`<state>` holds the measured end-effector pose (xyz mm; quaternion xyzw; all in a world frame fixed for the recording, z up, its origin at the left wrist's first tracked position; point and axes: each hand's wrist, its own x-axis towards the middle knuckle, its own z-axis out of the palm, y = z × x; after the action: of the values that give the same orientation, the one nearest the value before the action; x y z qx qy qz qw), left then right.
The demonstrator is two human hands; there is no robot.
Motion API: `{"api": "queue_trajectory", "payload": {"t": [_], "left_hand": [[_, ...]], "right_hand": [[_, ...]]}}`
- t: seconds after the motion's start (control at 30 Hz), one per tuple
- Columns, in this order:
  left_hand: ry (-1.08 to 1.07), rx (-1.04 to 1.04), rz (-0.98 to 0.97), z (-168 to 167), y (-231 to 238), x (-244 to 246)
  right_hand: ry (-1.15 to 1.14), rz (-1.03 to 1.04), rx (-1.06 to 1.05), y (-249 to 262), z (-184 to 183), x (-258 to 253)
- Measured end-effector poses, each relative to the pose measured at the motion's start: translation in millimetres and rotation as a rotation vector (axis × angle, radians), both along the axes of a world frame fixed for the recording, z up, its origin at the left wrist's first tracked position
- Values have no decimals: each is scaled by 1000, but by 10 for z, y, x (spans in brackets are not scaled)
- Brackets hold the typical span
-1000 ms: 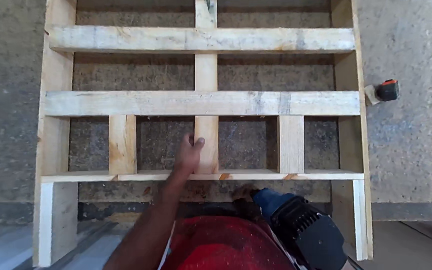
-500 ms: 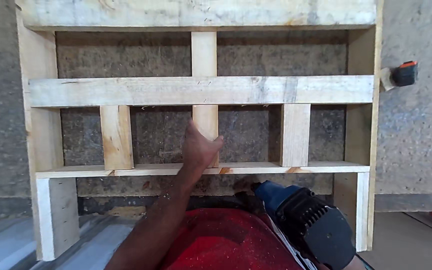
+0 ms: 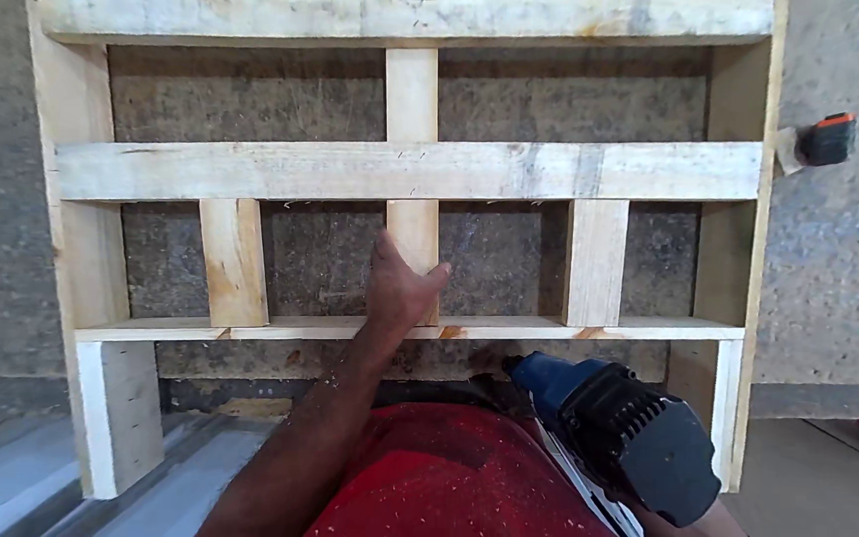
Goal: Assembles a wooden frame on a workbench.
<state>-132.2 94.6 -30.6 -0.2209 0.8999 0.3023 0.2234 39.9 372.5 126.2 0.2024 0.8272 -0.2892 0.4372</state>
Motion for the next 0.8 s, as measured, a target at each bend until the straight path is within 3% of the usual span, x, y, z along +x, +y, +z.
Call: {"api": "queue_trajectory", "payload": {"t": [0.07, 0.2, 0.3, 0.37, 0.43, 0.47, 0.53, 0.6, 0.8], "left_hand": [[59, 151, 17, -66, -101, 49], [135, 393, 59, -186, -231, 56], [60, 442, 130, -138, -251, 22], [7, 460, 151, -155, -287, 14], [-40, 499, 150, -184, -343, -3], [-56, 527, 152, -196, -365, -9], [-62, 586, 162, -209, -387, -15], [-60, 666, 189, -213, -396, -24], [-115, 688, 147, -207, -414, -75]], "right_hand": [[-42, -41, 3, -84, 91, -85], [79, 197, -36, 260, -136, 160], [-100, 155, 146, 348, -315, 301], [274, 243, -15, 782, -642, 755], [106, 137, -46, 482, -352, 435], [128, 153, -83, 377, -261, 325], [507, 264, -174, 406, -418, 415], [11, 10, 42, -68, 17, 6], [42, 221, -42, 158, -83, 146]]}}
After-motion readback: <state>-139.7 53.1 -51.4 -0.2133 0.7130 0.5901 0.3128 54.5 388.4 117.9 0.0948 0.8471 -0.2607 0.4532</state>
